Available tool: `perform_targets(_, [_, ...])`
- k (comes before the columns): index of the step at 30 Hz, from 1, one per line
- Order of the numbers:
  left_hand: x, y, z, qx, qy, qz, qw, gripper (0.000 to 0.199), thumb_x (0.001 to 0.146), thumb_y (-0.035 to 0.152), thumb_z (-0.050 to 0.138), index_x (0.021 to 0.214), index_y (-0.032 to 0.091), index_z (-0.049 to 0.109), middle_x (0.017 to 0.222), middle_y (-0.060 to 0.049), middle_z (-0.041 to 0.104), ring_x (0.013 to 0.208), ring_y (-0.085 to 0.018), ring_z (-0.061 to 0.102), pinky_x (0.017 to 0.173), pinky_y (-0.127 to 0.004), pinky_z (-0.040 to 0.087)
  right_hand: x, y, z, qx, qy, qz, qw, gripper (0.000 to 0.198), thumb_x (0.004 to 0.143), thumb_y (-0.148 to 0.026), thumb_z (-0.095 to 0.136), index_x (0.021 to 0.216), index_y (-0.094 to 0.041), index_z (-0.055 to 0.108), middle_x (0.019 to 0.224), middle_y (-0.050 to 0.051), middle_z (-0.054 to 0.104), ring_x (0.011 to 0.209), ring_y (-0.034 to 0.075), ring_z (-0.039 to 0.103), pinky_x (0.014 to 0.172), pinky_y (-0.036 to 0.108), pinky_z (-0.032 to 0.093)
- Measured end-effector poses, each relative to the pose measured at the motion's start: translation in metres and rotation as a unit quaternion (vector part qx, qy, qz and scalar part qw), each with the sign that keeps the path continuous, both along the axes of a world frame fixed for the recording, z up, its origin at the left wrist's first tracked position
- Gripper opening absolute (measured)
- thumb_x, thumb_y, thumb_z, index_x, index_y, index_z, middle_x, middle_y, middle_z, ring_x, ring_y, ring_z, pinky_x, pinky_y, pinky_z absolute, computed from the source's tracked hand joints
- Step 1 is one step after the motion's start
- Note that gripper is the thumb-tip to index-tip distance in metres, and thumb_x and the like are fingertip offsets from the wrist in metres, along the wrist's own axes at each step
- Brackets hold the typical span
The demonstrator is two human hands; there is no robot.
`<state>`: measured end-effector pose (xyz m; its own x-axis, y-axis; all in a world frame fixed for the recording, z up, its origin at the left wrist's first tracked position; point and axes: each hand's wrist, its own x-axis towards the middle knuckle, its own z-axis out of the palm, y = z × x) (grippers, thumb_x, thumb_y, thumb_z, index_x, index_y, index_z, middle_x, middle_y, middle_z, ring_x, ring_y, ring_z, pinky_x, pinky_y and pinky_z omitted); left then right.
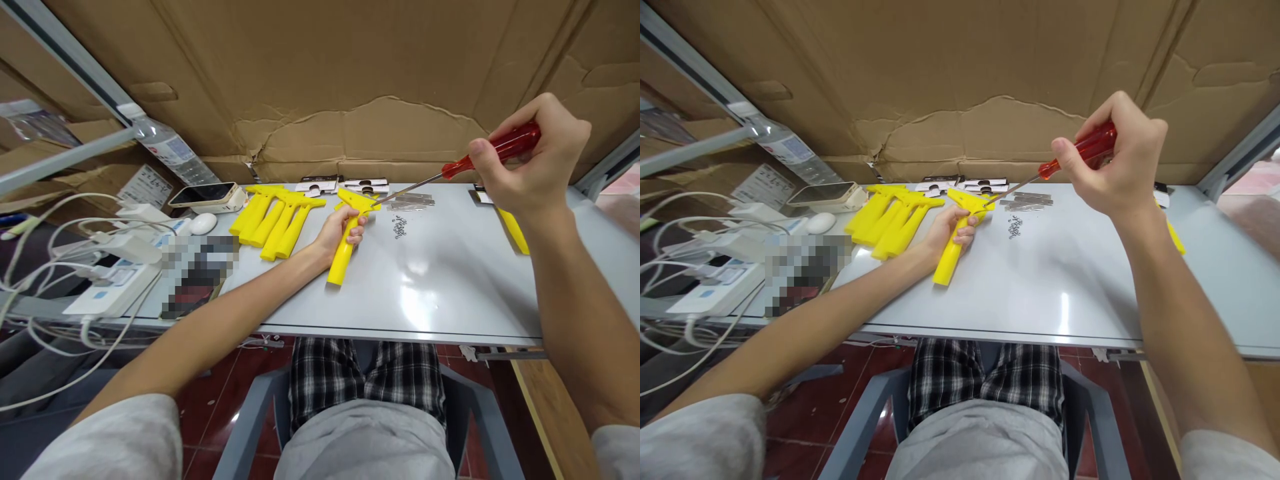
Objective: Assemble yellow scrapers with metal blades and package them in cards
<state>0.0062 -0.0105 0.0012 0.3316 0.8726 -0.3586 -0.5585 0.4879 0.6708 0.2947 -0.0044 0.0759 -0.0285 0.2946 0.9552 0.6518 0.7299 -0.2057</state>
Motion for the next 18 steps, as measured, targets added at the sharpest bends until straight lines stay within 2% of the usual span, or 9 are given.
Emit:
perform_targets(4, [-0.0011,0.0012,-0.0031,0.019,0.008,-0.003,1.0,0.011,0.088,0.01,0.052,0.092,0.02,0.049,0.071,0.004,0.055,0.038,-0.004,0.041,0.032,-0.011,0.028,0.0006,0.0003,-0.0002,-0.006,-0.008,0.07,0.998,0.034,0.085,-0.044,0.079,0.097,-0.015,0.066,0.089,0.002,0.07,0.075,0.008,0.069,0.058,0.019,0.052])
perform_targets(7, [-0.0017,0.0022,-0.0057,0.03,0.016,-0.008,0.999,0.011,0.089,0.011,0.052,0.092,0.021,0.049,0.071,0.004,0.056,0.038,-0.004,0.04,0.033,-0.012,0.029,0.0008,0.0022,-0.0007,0.009,-0.011,0.073,0.997,0.029,0.085,-0.034,0.079,0.104,-0.016,0.066,0.099,0.003,0.067,0.08,0.006,0.068,0.06,0.017,0.051])
perform_targets(14, [-0.0009,0.0019,-0.0044,0.027,0.013,-0.006,1.0,0.01,0.088,0.011,0.054,0.09,0.02,0.05,0.071,0.002,0.057,0.039,-0.004,0.041,0.032,-0.012,0.028,0.0022,0.003,-0.0012,0.032,-0.021,0.037,0.999,0.021,0.083,-0.024,0.078,0.099,-0.014,0.068,0.094,0.001,0.067,0.077,0.004,0.065,0.061,0.014,0.048])
perform_targets(18, [0.0005,-0.0003,-0.0002,0.016,0.015,0.001,1.0,0.01,0.088,0.01,0.054,0.09,0.019,0.051,0.07,0.002,0.057,0.039,-0.003,0.04,0.032,-0.011,0.026,0.0024,0.0039,-0.0005,0.024,0.001,-0.003,1.0,0.018,0.081,-0.025,0.08,0.087,-0.014,0.067,0.08,-0.001,0.067,0.066,0.003,0.06,0.055,0.015,0.041])
